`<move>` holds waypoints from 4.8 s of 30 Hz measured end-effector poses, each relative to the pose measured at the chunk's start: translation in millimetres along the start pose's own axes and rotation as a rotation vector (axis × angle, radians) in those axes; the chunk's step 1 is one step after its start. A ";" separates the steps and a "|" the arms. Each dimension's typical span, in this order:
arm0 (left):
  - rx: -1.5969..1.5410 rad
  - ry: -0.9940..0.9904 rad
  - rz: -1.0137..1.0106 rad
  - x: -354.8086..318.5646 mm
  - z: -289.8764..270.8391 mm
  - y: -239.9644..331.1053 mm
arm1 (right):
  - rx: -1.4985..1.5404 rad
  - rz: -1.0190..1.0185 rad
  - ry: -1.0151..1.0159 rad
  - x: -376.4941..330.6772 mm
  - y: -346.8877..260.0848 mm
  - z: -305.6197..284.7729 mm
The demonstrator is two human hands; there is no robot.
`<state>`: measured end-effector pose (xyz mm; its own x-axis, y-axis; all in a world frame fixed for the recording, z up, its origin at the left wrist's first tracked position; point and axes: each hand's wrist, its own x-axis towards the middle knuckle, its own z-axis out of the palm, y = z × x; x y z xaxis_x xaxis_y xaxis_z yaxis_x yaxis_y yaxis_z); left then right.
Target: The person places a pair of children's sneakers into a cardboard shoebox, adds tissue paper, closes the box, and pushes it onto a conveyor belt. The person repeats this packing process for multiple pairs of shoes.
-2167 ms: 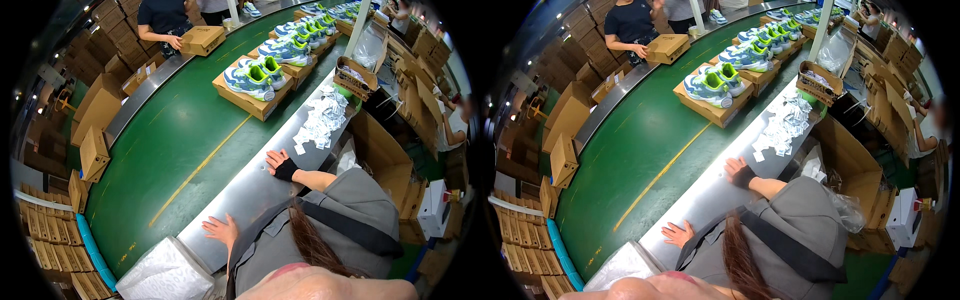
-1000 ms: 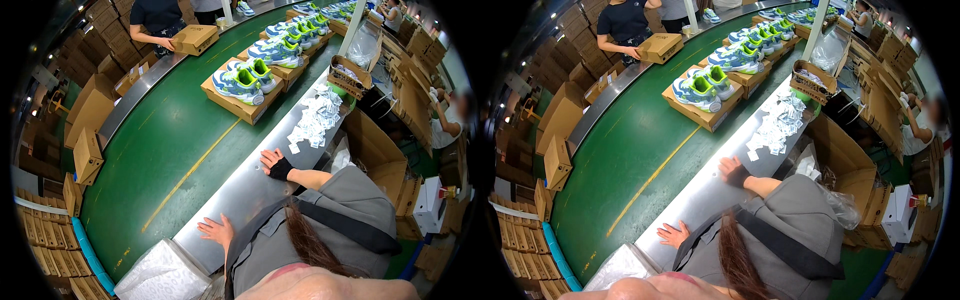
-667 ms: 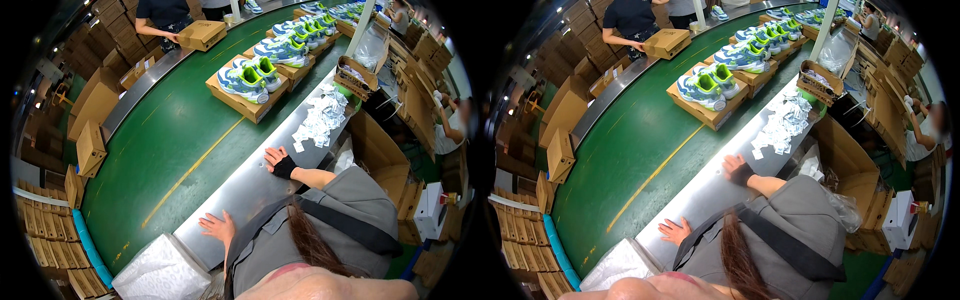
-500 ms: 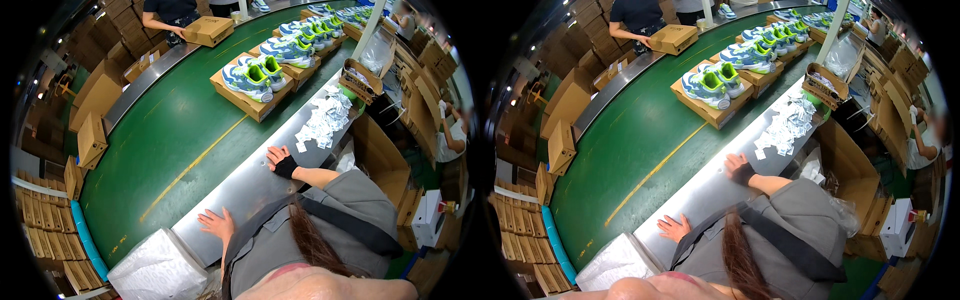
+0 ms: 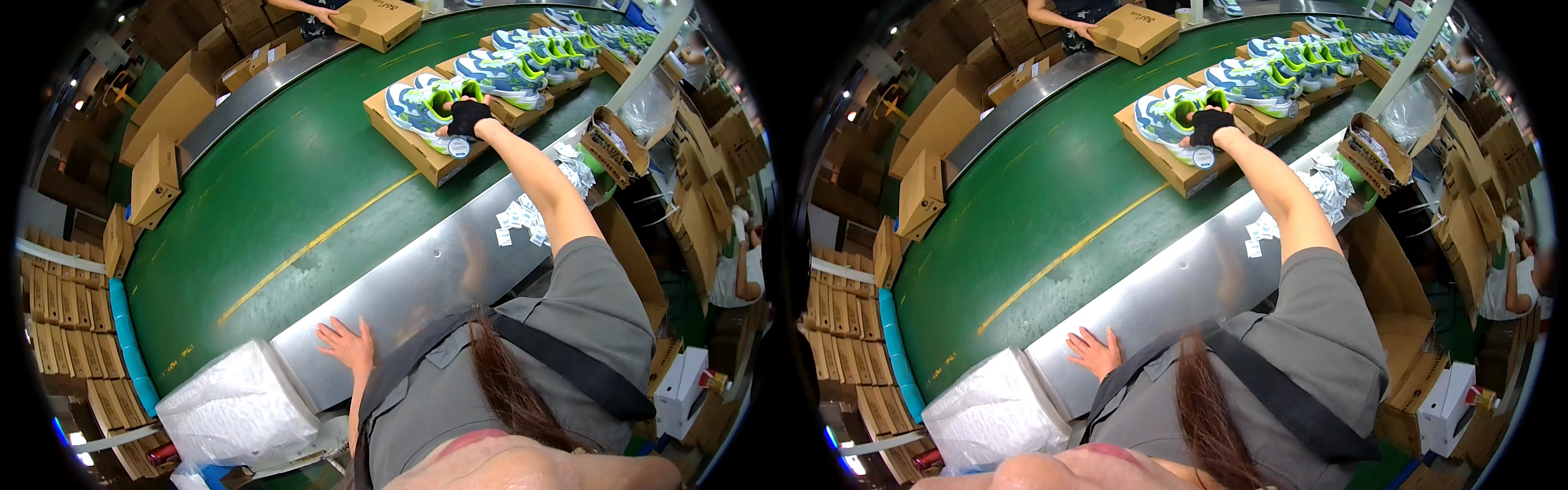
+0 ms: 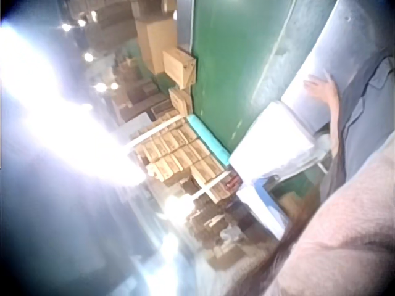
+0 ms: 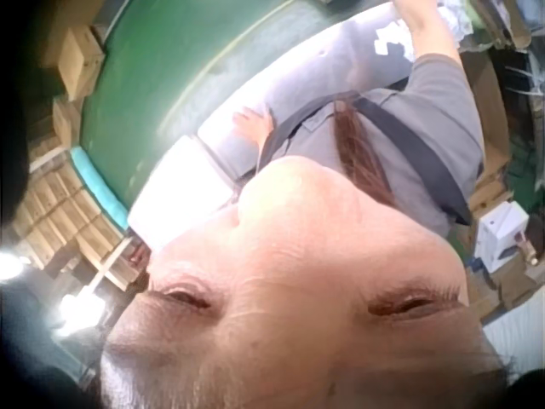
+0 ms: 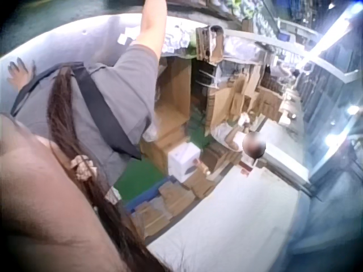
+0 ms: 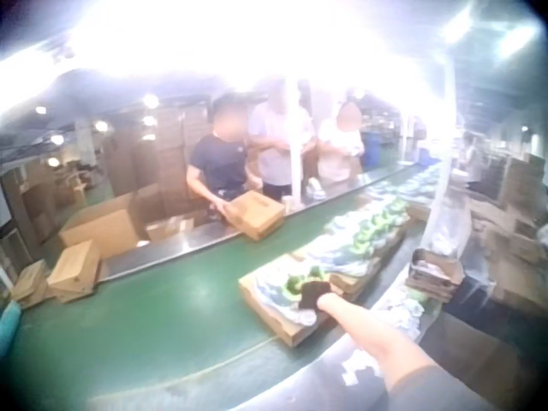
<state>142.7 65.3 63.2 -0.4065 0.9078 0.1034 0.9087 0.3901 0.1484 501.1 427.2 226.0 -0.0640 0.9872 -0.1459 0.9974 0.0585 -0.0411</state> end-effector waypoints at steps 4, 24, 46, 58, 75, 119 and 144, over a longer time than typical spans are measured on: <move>-0.004 0.034 0.011 -0.8 12.8 -4.0 | 0.070 -0.092 0.023 4.3 -1.8 -16.4; -0.677 -0.536 -0.009 114.5 -24.2 76.4 | 0.389 -1.341 -0.131 -183.8 -144.8 104.2; -0.629 -0.033 0.465 135.1 -74.6 138.0 | 1.136 -0.414 0.485 -116.3 -75.8 15.7; -0.260 -0.253 0.486 132.8 -44.1 63.6 | 0.463 0.274 0.563 -185.2 55.5 229.8; -0.433 -0.194 0.381 120.8 -40.9 76.6 | 0.297 -0.008 0.487 -235.1 7.0 257.1; 0.222 0.508 -0.911 12.1 -102.6 -356.4 | 0.343 -0.769 -0.341 -134.1 -244.4 132.0; -0.447 0.153 0.516 181.9 -148.4 84.7 | 1.570 0.208 0.573 -59.1 -137.3 43.3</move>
<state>131.7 240.6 240.5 0.0277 0.9151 0.4024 0.8765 -0.2158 0.4304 366.6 354.4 197.4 0.4266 0.9022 0.0633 -0.0304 0.0843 -0.9960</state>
